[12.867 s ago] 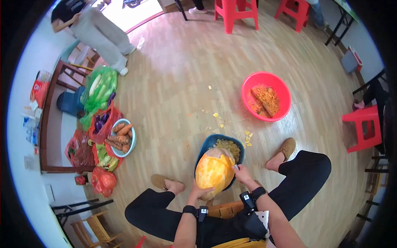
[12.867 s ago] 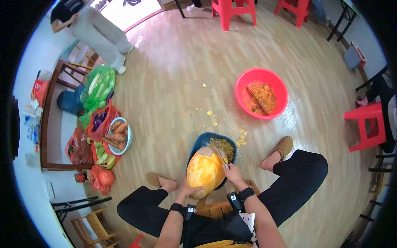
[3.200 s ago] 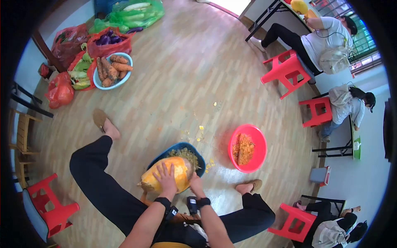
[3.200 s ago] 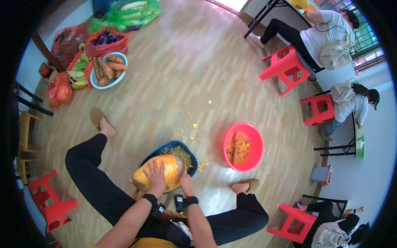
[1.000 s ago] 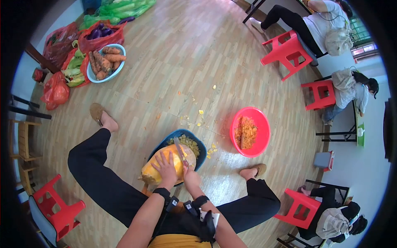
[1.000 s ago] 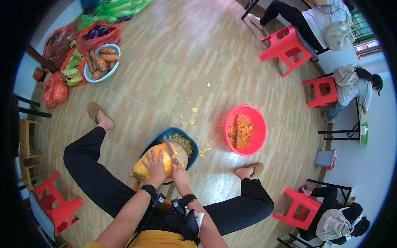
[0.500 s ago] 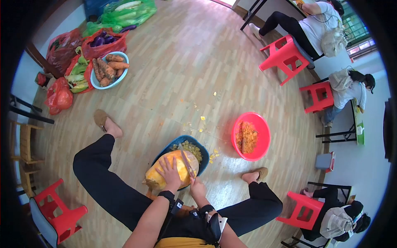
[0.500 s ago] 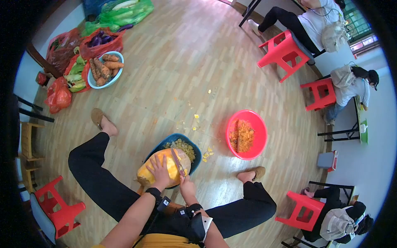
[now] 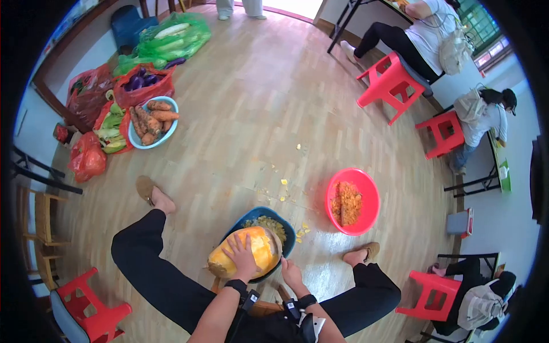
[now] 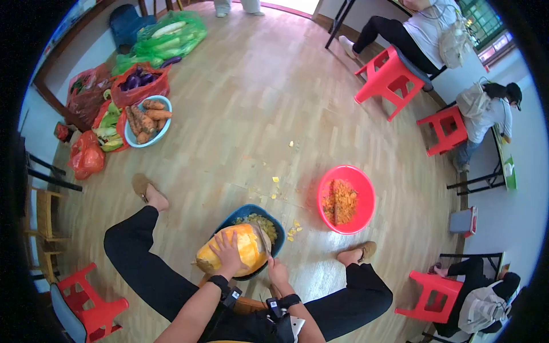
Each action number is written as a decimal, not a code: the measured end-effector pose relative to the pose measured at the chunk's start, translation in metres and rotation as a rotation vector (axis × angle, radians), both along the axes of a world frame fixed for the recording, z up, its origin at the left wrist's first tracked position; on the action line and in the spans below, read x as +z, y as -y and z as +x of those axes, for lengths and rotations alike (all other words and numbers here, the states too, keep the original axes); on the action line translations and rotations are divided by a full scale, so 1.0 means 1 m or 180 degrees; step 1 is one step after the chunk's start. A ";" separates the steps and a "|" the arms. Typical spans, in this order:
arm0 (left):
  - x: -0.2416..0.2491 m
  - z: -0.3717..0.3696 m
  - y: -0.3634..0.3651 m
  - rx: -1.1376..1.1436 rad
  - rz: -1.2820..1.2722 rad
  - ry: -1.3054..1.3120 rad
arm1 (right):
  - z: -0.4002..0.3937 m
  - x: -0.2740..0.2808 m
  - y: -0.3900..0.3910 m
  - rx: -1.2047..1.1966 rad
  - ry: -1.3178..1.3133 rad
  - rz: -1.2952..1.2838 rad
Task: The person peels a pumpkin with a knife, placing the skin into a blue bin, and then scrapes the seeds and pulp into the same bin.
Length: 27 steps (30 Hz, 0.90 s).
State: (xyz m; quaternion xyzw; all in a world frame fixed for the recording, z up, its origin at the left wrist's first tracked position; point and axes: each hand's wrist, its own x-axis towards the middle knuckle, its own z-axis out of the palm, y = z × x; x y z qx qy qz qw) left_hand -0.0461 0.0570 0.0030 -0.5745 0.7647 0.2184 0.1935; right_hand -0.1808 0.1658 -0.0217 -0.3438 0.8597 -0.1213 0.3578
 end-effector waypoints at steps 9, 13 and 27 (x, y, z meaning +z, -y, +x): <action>-0.010 0.008 0.060 0.0491 0.1133 -0.0185 | 0.021 0.036 0.007 0.0252 0.0086 0.0096; -0.005 0.009 0.060 0.0742 0.1427 -0.0294 | 0.016 0.033 0.004 0.0435 -0.0178 0.0052; -0.015 0.014 0.058 0.0811 0.1324 -0.0346 | 0.010 0.029 0.014 0.0510 -0.0297 -0.0185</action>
